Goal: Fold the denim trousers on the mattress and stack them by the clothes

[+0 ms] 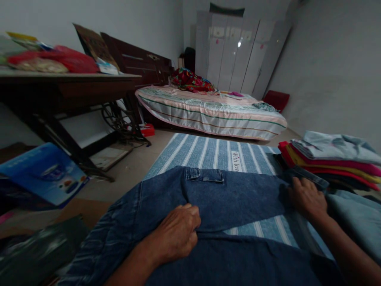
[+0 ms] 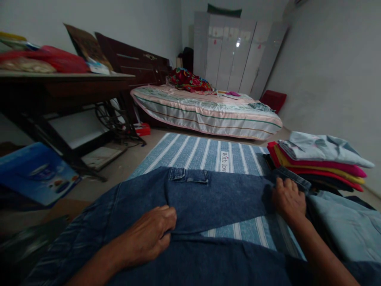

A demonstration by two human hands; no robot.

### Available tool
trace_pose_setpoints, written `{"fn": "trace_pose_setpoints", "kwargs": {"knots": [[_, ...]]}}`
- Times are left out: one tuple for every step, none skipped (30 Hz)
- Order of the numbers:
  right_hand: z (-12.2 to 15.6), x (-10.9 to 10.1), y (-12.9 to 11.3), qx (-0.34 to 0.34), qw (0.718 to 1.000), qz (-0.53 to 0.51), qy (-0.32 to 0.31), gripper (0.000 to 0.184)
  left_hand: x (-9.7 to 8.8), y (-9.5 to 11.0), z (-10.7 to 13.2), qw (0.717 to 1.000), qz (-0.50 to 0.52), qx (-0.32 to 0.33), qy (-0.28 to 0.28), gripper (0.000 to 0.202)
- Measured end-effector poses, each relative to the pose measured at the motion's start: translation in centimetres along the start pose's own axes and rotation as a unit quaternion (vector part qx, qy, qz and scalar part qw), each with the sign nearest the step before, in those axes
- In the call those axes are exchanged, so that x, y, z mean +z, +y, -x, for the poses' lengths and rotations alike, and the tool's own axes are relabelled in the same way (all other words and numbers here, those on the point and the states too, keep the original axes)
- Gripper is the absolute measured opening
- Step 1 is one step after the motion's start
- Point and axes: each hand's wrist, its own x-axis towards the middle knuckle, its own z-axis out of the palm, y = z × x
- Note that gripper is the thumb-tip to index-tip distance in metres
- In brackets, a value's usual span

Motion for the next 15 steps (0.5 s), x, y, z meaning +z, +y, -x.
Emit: {"fn": "trace_pose_setpoints", "kwargs": {"knots": [[0.2,0.0,0.4,0.016,1.0,0.009,0.006,0.035,0.1,0.0,0.0,1.0,-0.001,0.0,0.004,0.011],[0.4,0.0,0.5,0.02,1.0,0.013,0.012,0.035,0.1,0.1,0.0,1.0,-0.002,0.0,0.006,0.01],[0.6,-0.1,0.2,0.012,1.0,0.011,0.021,0.035,0.0,0.2,0.0,1.0,-0.001,-0.002,0.006,0.009],[0.8,-0.3,-0.4,-0.01,0.999,0.0,0.031,0.035,-0.1,0.4,0.1,1.0,0.002,-0.005,0.003,0.007],[1.0,-0.6,-1.4,-0.043,0.998,-0.023,0.042,0.035,-0.2,0.6,0.1,1.0,0.008,-0.006,-0.001,0.007],[1.2,-1.0,-2.6,-0.084,0.994,-0.056,0.05,0.036,-0.5,0.8,0.2,1.0,0.017,-0.005,-0.006,0.008],[1.3,-1.6,-4.1,-0.128,0.985,-0.1,0.054,0.037,-0.8,0.9,0.2,0.999,0.031,-0.002,-0.008,0.009],[1.5,-2.4,-5.8,-0.169,0.973,-0.148,0.051,0.037,-1.3,0.9,0.3,0.999,0.047,0.001,-0.005,0.009],[1.7,-3.4,-7.6,-0.207,0.958,-0.196,0.042,0.038,-1.9,0.8,0.3,0.998,0.063,0.001,0.004,0.011],[1.9,-4.5,-9.4,-0.24,0.94,-0.242,0.033,0.038,-2.7,0.4,0.4,0.997,0.075,-0.005,0.023,0.014],[2.2,-5.9,-11.2,-0.273,0.919,-0.284,0.014,0.038,-3.5,-0.3,0.3,0.995,0.08,-0.021,0.05,0.017],[2.6,-7.3,-13.0,-0.303,0.897,-0.322,-0.004,0.038,-4.4,-1.2,0.3,0.992,0.076,-0.046,0.084,0.02],[3.0,-8.8,-14.7,-0.336,0.872,-0.355,-0.016,0.037,-5.4,-2.3,0.1,0.987,0.059,-0.081,0.123,0.022],[3.5,-10.2,-16.3,-0.373,0.844,-0.385,-0.027,0.036,-6.4,-3.7,-0.1,0.98,0.034,-0.121,0.157,0.023],[4.1,-11.5,-17.7,-0.402,0.818,-0.41,-0.031,0.034,-7.3,-5.2,-0.4,0.97,0.005,-0.163,0.183,0.024]]}}
